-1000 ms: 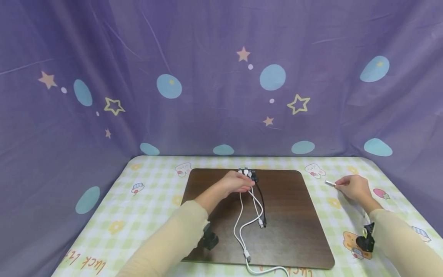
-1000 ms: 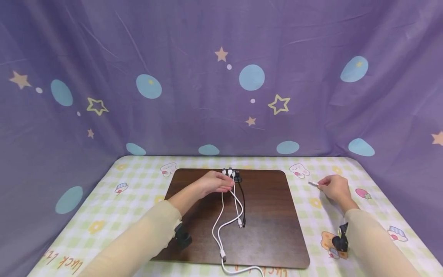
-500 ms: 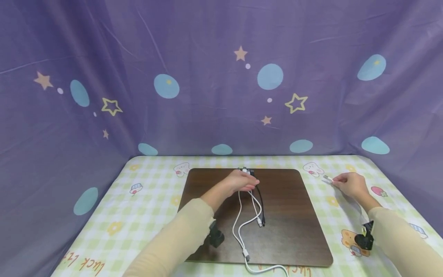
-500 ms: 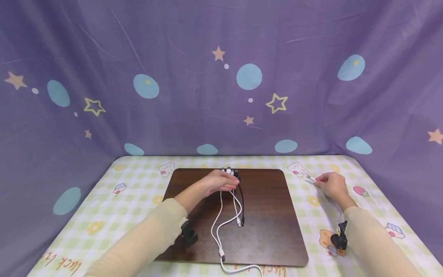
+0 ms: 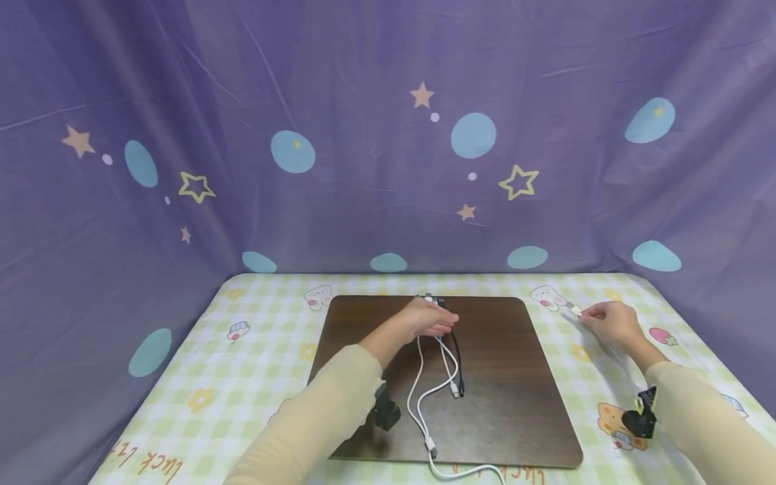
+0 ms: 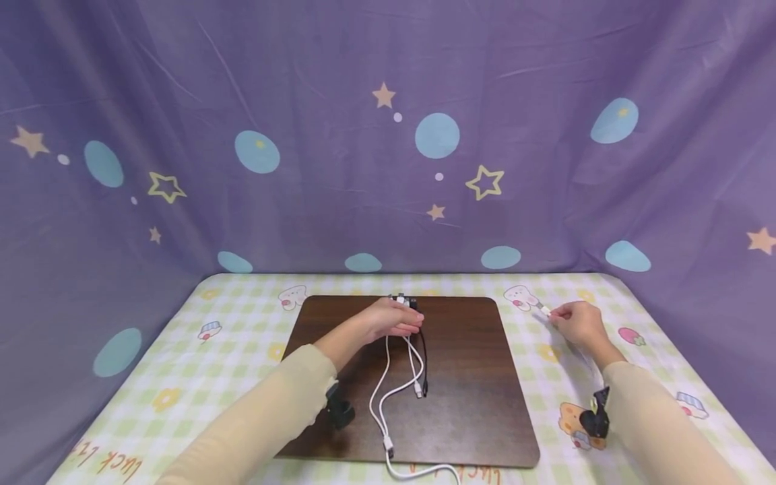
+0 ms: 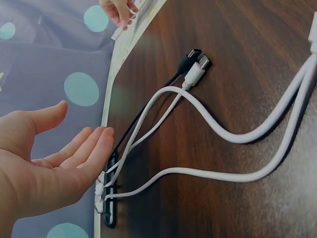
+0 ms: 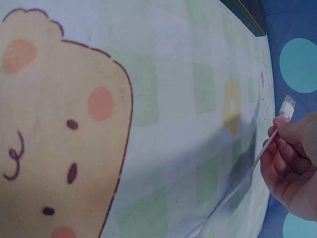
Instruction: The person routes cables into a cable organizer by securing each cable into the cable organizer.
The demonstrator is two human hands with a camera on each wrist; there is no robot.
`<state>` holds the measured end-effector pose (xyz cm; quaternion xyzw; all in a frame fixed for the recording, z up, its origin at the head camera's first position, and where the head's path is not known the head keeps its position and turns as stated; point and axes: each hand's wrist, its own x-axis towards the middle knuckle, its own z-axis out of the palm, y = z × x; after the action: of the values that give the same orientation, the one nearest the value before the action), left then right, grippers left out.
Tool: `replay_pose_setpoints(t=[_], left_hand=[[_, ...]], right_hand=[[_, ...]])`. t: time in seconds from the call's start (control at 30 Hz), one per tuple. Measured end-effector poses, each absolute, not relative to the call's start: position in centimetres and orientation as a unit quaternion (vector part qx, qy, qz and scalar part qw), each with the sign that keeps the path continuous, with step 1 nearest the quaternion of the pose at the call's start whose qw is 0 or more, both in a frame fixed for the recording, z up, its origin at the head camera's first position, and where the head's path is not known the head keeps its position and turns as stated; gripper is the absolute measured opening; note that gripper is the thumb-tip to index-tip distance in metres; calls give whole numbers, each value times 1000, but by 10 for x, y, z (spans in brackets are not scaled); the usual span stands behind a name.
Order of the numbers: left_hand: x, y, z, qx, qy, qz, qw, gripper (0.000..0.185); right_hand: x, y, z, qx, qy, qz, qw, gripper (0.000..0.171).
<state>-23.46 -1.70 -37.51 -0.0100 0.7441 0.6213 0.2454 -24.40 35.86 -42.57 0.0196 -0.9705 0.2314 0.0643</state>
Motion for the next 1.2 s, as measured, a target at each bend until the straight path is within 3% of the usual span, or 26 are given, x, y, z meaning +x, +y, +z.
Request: replay_pose_setpoints(t=[0.63, 1.0, 1.2], left_hand=[[-243, 7, -394, -30, 701, 663, 262, 31], [-241, 17, -390, -26, 695, 666, 268, 30], [-238, 23, -394, -22, 688, 670, 278, 30]], right_hand=[[-244, 338, -419, -7, -930, 366, -14, 30], [-243, 325, -405, -30, -862, 498, -90, 37], [-243, 316, -399, -24, -826, 548, -133, 27]])
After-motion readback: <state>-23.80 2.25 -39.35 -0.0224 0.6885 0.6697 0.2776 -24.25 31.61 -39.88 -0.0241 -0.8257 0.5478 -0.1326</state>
